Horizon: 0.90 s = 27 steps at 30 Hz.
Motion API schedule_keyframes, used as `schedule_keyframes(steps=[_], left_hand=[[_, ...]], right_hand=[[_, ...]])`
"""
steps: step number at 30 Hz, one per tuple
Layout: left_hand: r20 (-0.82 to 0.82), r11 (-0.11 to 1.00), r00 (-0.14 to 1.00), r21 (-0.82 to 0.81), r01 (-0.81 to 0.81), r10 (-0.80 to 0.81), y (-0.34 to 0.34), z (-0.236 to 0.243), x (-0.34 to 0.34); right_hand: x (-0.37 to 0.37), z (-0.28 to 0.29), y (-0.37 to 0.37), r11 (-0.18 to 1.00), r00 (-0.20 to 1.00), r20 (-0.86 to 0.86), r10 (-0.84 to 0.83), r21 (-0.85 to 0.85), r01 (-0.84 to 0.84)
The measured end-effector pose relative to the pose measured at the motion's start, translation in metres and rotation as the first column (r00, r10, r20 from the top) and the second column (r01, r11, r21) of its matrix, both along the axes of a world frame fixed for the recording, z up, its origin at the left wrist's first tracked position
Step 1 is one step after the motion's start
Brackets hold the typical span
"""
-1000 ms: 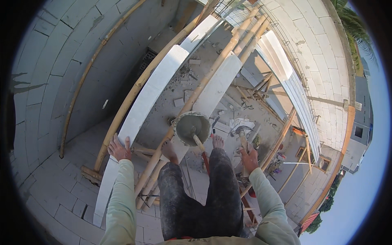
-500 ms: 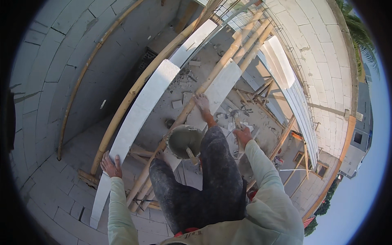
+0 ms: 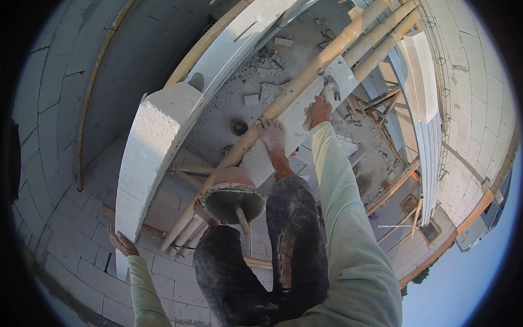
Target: The person positions and aligns curved concrete blocks on top of a wall, using a hammer to tap them into place and a measuring tape to check the dimensions.
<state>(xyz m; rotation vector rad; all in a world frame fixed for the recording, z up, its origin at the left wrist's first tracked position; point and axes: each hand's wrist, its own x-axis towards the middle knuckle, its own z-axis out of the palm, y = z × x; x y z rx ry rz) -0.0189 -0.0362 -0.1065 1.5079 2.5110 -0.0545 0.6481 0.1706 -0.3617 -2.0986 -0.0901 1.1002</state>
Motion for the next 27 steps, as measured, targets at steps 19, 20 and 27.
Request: schedule_keyframes(steps=[19, 20, 27], left_hand=[[0.069, 0.958, 0.977, 0.196, -0.21, 0.2, 0.058, 0.043, 0.048], [0.079, 0.955, 0.975, 0.202, -0.218, 0.206, 0.09, 0.058, 0.081], [0.723, 0.919, 0.601, 0.391, 0.05, -0.34, 0.304, 0.104, 0.344]], right_hand=[[0.026, 0.143, 0.068, 0.921, 0.922, -0.033, 0.386, 0.081, -0.382], [0.025, 0.173, 0.091, 0.915, 0.922, -0.059, 0.384, 0.159, -0.371], [0.018, 0.264, 0.207, 0.798, 0.853, -0.126, 0.506, 0.446, -0.407]])
